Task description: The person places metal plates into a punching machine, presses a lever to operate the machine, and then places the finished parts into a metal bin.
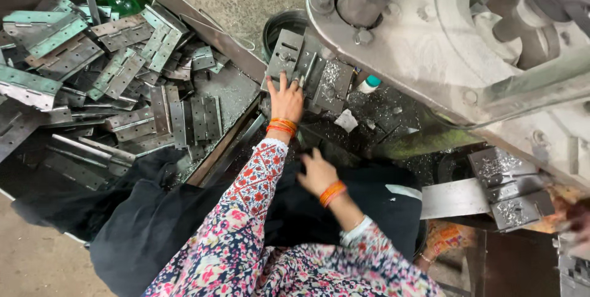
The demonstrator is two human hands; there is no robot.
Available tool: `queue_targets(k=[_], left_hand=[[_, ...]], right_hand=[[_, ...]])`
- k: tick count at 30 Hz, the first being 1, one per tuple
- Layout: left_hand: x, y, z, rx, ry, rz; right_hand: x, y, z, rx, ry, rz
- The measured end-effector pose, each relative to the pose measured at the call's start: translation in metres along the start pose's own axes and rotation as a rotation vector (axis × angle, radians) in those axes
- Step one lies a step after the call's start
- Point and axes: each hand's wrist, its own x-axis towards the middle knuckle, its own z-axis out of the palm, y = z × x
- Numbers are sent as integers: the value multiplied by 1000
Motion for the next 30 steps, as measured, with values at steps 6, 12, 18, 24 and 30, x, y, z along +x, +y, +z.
queue_targets(k=[6,12,18,24,30], left_hand=[[-4,-3,9,-28,57,9],[1,-5,19,-16,79,18],[29,11,27,-29,-43,-29],[32,8,32,-59,7,-23],[32,7,31,-43,73,13]], right_hand=[[-24,15,87,197,194,28],[-8,11,26,46,42,-67],[12,-9,-40,-8,-101,25],[-27,7,65,157,223,-31],[-20,13,58,160,152,-26]])
